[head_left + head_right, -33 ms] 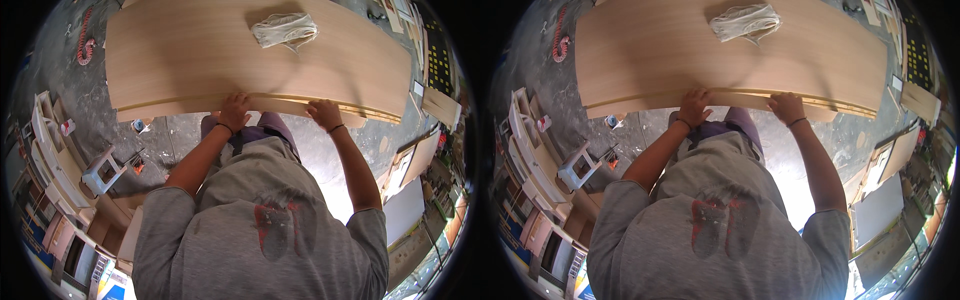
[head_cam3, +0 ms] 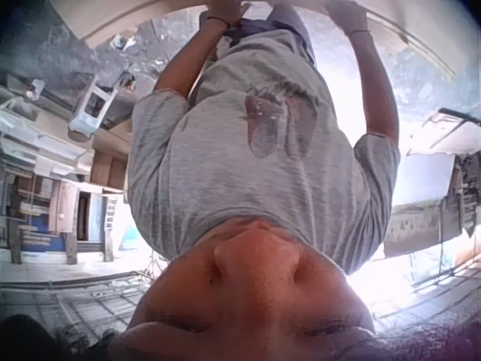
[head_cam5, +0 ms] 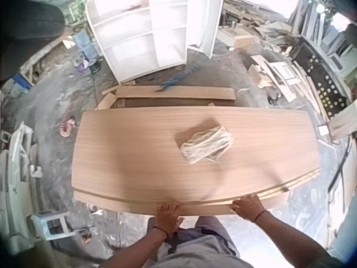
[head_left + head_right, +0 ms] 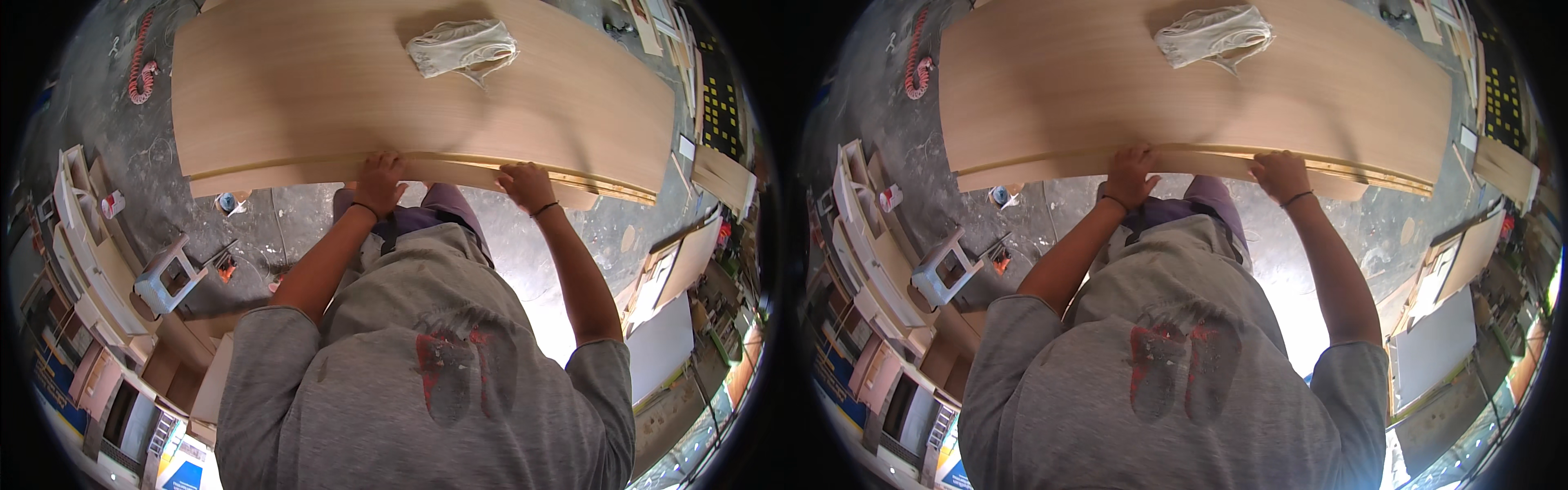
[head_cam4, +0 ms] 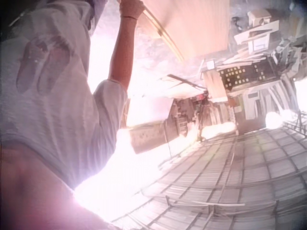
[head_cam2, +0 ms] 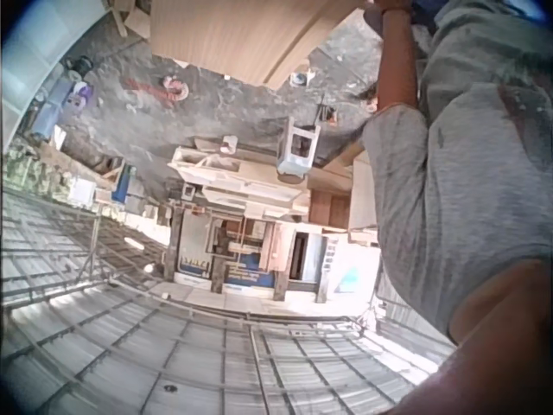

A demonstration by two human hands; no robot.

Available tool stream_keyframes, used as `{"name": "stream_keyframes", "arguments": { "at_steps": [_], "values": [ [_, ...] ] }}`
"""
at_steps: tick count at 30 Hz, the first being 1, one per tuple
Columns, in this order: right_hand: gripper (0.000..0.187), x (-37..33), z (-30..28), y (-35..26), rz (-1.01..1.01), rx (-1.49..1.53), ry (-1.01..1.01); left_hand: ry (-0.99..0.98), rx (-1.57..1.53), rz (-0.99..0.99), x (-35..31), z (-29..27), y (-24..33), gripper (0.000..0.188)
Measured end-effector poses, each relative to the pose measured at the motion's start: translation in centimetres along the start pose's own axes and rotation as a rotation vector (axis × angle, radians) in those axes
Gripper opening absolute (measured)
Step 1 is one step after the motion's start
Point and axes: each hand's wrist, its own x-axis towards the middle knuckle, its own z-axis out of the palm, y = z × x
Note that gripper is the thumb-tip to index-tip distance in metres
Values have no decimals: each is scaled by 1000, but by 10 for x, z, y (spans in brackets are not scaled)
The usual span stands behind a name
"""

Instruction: The person wipes a large wooden panel with a cloth, walks across a workshop area, and measures a wood piece using a tape measure.

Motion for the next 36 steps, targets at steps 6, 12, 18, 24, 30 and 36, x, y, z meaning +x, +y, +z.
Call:
{"name": "stream_keyframes", "arguments": {
  "at_steps": [6, 12, 18, 24, 30, 36],
  "values": [
    [20, 12, 31, 16, -137, 28, -20, -25, 116, -107, -1, 5, 4, 51],
    [24, 13, 39, 25, -134, 78, 39, -27, 248, -134, 7, 6, 17, 50],
    [23, 16, 34, 23, -108, 32, -28, -21, 285, -174, 4, 17, 18, 52],
    [24, 24, 42, 24, 26, 180, -54, -1, 193, -199, 16, 20, 41, 62],
    [31, 36, 35, 23, 143, 312, -138, 40, 22, 100, 48, 51, 83, 55],
    [40, 16, 32, 44, 187, 253, -67, -12, -25, 95, 72, 66, 103, 45]
  ]
}}
